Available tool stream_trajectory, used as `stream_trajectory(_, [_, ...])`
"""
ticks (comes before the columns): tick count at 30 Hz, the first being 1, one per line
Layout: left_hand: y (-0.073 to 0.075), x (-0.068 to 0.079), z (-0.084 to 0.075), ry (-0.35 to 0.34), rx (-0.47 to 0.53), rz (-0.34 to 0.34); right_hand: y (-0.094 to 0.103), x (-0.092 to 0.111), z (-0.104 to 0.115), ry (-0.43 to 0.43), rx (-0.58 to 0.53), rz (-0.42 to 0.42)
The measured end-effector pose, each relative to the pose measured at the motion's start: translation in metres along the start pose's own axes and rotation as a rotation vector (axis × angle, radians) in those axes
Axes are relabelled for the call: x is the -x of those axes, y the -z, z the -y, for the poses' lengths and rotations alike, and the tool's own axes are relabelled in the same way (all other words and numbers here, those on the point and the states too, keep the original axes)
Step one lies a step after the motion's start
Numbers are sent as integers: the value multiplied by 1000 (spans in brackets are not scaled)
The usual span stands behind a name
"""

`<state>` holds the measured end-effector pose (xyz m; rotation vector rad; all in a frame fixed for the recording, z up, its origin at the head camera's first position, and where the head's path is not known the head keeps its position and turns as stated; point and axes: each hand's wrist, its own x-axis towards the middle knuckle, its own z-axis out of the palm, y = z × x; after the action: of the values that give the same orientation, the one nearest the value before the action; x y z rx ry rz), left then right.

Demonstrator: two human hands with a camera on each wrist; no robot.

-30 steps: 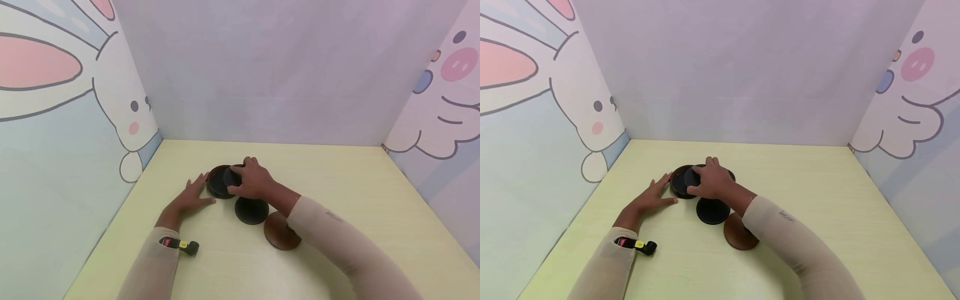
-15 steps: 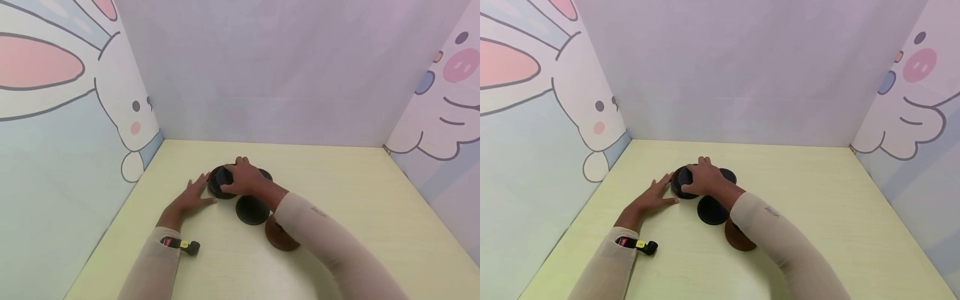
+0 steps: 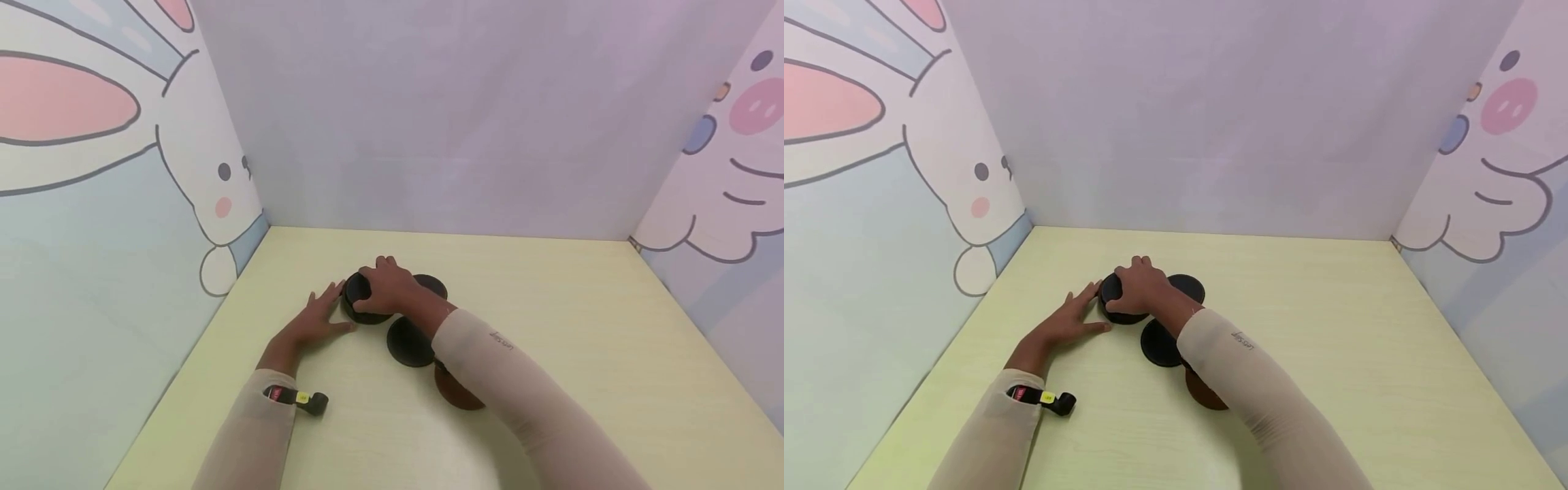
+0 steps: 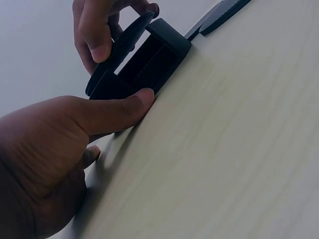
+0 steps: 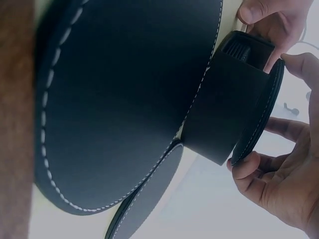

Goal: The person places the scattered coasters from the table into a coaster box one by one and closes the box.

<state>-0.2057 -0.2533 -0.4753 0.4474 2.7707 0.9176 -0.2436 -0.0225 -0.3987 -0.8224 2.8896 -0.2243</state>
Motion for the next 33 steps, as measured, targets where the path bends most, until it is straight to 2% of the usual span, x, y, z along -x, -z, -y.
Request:
stream_trajectory(5, [0,-2,0,-15,0,-6,-1,-1,-2,-9,3,1])
stream_trajectory(16, [-2,-3,1,-32,-3,-8,-3,-1,-10,38,-47,-8])
stream_trajectory(22, [0,-1,-1,4,-12,3,0,-1,-19,10,-63,-28])
stream_trajectory(33, [-1,-2,3,-10,-6,2,10,9,-45,-60,-72,-9])
